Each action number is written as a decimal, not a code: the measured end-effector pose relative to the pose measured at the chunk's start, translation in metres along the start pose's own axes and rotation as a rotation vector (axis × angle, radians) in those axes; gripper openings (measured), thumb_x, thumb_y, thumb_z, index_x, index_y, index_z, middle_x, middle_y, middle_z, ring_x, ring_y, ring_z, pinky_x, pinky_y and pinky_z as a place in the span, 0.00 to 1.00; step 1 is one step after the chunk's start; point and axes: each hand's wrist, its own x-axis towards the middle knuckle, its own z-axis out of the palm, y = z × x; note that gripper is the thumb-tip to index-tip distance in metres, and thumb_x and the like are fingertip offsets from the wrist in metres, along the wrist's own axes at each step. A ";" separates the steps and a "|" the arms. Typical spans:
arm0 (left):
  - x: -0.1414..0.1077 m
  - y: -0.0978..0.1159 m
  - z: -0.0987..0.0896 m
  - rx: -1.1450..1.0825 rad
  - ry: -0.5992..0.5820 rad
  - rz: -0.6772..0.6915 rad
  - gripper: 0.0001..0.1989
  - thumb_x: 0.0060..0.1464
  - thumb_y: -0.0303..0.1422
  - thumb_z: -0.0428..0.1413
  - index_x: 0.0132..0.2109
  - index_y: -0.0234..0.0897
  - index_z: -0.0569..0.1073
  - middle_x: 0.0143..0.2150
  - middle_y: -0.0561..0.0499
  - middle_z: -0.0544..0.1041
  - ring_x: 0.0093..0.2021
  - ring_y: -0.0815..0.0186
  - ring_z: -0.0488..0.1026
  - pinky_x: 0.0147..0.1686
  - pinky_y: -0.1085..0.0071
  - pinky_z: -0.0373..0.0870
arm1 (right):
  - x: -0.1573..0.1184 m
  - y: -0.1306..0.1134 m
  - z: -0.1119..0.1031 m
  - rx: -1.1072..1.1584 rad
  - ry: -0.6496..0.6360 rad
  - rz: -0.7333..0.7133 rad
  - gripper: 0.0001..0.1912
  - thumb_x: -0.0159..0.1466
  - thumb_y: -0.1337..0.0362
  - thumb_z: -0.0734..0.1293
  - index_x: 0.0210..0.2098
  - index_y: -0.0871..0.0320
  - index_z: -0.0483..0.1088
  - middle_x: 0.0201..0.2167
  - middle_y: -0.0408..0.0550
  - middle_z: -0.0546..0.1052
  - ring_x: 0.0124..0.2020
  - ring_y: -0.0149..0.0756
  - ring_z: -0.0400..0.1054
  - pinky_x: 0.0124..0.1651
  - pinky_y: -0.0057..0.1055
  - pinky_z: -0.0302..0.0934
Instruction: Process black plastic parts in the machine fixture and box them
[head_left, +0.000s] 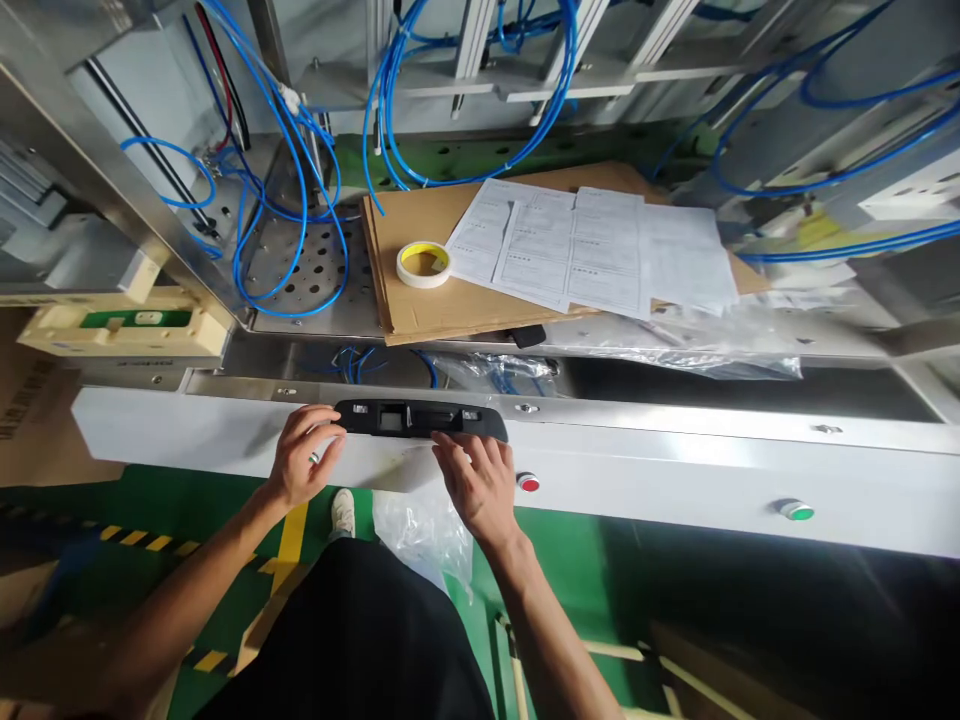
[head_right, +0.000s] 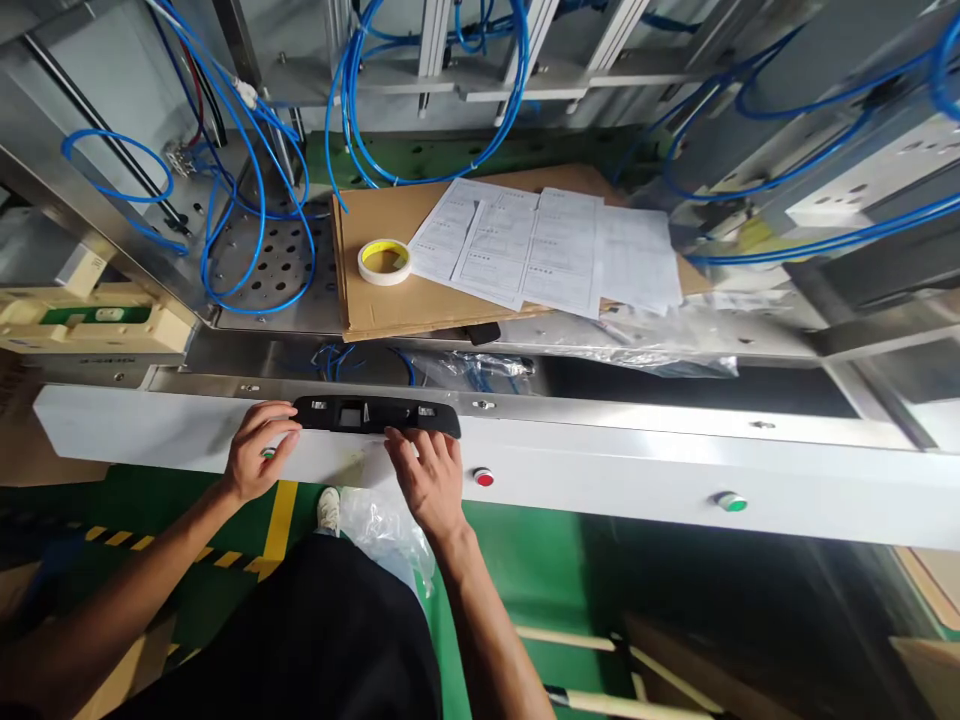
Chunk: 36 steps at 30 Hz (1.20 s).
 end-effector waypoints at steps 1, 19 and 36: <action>0.001 0.001 0.002 -0.015 0.024 -0.038 0.07 0.68 0.32 0.55 0.43 0.41 0.79 0.46 0.45 0.83 0.51 0.57 0.81 0.52 0.57 0.81 | 0.000 0.004 -0.002 0.014 0.006 -0.024 0.13 0.73 0.64 0.70 0.57 0.56 0.75 0.38 0.48 0.80 0.40 0.39 0.68 0.46 0.38 0.57; 0.004 0.008 0.037 0.124 0.249 -0.459 0.04 0.62 0.33 0.57 0.42 0.44 0.69 0.37 0.50 0.74 0.41 0.57 0.74 0.44 0.60 0.73 | -0.001 0.047 -0.007 0.364 0.168 0.487 0.17 0.74 0.62 0.65 0.59 0.56 0.78 0.44 0.54 0.80 0.35 0.38 0.72 0.40 0.39 0.71; 0.002 0.036 0.034 0.441 -0.243 0.214 0.32 0.70 0.37 0.56 0.75 0.34 0.59 0.71 0.36 0.74 0.72 0.50 0.70 0.72 0.52 0.64 | 0.026 -0.025 0.022 0.017 -0.189 0.076 0.24 0.79 0.60 0.60 0.72 0.56 0.66 0.64 0.55 0.78 0.66 0.48 0.68 0.72 0.48 0.53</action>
